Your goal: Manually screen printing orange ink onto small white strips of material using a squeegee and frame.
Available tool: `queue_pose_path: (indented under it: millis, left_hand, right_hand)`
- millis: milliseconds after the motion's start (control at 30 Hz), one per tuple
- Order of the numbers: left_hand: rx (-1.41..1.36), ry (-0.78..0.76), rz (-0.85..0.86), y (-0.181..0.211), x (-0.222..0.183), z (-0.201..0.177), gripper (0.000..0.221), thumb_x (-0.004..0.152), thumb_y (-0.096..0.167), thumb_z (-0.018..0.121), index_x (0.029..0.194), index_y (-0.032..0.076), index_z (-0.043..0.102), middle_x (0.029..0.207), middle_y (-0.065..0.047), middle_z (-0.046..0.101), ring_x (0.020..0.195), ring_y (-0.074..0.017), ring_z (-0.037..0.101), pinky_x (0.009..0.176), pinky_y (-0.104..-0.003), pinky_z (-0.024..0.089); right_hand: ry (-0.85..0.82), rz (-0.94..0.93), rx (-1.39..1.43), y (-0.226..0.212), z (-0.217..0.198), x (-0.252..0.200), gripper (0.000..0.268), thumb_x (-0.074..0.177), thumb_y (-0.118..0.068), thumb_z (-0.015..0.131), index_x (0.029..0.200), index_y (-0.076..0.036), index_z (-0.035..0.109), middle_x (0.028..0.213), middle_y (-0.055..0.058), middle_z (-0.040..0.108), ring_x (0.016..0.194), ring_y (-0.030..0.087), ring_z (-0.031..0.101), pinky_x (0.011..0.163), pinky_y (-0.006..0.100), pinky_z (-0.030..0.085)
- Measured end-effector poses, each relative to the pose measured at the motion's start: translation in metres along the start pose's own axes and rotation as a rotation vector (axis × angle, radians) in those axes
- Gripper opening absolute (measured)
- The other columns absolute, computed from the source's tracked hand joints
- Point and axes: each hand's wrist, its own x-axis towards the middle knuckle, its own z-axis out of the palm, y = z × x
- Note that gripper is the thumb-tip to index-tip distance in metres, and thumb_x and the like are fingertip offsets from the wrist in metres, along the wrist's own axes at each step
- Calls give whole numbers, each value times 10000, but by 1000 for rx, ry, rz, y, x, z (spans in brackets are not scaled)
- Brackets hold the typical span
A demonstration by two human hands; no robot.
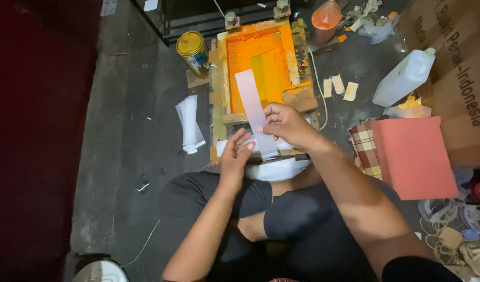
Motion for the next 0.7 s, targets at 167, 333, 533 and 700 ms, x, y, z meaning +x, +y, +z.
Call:
queue_pose_path:
  millis: [167,333,533,700]
  left_hand:
    - [-26,38,-109,12,-5,23,321,894,109,797,1194,51,698,962,-45,727,868,-104,687,826,-265,561]
    - [-18,83,-156,7,-7,22,99,888,105,807,954,68,743,742,-12,713,685,-71,654,673,-212,519]
    - [19,70,-199,2,-14,14,80,898,76,782,930,45,715,745,-14,682,715,-101,671,706,-220,535]
    - [-62,48,-253,-21,-13,2,141,946,96,744,951,24,623,851,-80,690,835,-215,750,827,-329,620]
  right_hand:
    - [17,0,84,-14,8,-1,205,816,-18,718,989,-56,616,762,28,646,619,75,604,511,221,579]
    - [41,21,156,-3,2,3,218,851,-83,732,1032,-72,613,817,19,684,646,68,634,535,209,603]
    - [141,42,261,4,-6,9,165,874,-36,693,1008,-66,602,743,30,621,619,103,650,483,201,602]
    - [204,115,283,4,-10,12,136,898,-46,670,1017,-91,623,743,5,613,638,107,667,471,193,610]
